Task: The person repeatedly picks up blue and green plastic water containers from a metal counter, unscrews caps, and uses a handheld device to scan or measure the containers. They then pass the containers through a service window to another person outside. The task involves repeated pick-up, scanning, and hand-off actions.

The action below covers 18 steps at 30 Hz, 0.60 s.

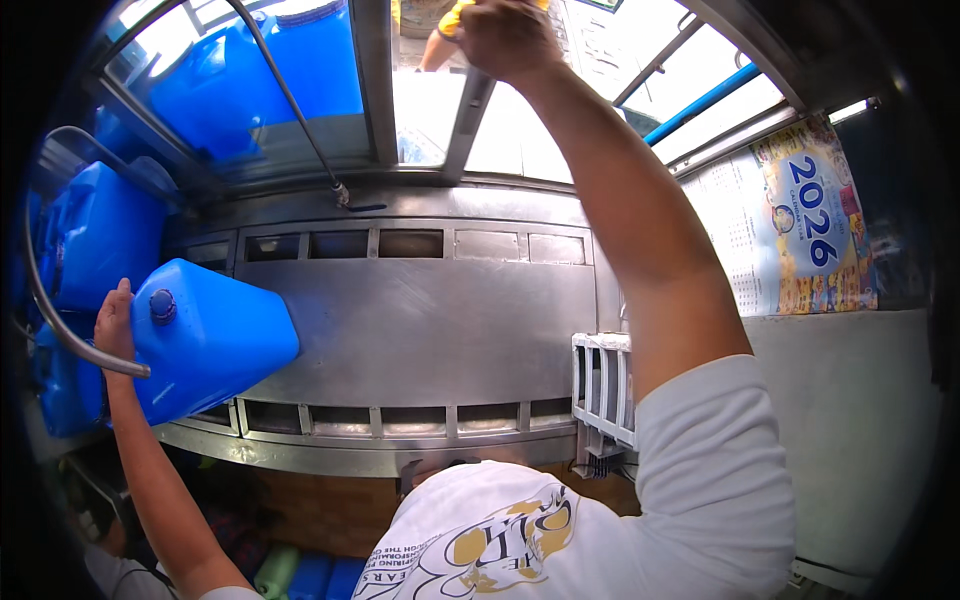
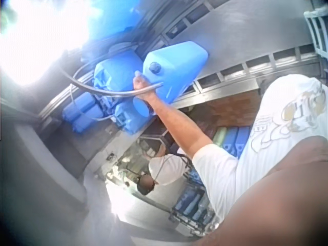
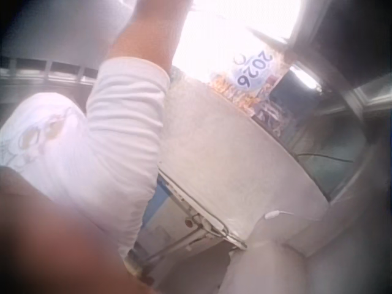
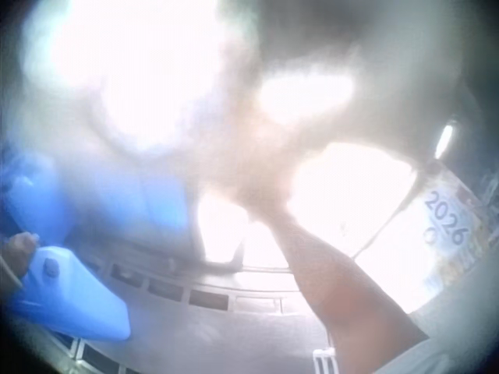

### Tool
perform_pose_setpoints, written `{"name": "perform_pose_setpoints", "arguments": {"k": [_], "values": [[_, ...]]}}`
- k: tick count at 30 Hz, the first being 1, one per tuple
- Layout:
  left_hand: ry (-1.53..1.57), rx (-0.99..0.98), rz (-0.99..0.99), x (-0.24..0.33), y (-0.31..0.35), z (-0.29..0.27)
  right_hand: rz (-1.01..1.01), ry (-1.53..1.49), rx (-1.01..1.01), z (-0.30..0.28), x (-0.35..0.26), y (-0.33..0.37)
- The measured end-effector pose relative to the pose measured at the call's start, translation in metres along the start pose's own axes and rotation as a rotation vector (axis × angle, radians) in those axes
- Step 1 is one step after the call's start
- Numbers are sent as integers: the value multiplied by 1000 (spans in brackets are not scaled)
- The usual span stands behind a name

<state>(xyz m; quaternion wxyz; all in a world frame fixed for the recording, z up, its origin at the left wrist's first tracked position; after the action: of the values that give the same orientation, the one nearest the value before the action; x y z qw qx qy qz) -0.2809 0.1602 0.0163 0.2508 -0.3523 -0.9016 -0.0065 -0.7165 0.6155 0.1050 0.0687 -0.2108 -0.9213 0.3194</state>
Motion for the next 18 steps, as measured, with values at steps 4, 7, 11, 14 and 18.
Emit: {"name": "perform_pose_setpoints", "arguments": {"k": [4,7,11,14,18], "values": [[-36,14,103,0,-6,0,-161,-141,41,-57,34,49],[72,-40,111,-10,-16,7,195,532,-213,-75,99,98],[80,-82,89,-21,-25,13,297,662,-264,-116,157,139],[38,-108,99,-28,-27,11,420,666,-311,-145,195,171],[48,-242,76,-50,-41,17,568,664,-375,-171,241,210]]}}
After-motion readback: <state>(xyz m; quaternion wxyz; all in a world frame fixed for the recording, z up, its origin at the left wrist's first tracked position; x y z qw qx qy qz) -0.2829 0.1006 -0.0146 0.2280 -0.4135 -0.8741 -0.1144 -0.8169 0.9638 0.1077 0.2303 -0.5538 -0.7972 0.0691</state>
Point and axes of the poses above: each hand's wrist, its own y-axis away from the middle knuckle, its own z-axis out of the palm, x = y × z, the point moved 8 cm from there along -y, towards the middle knuckle, and after that the axes turned 2 degrees about x, right-handed, at the moved point
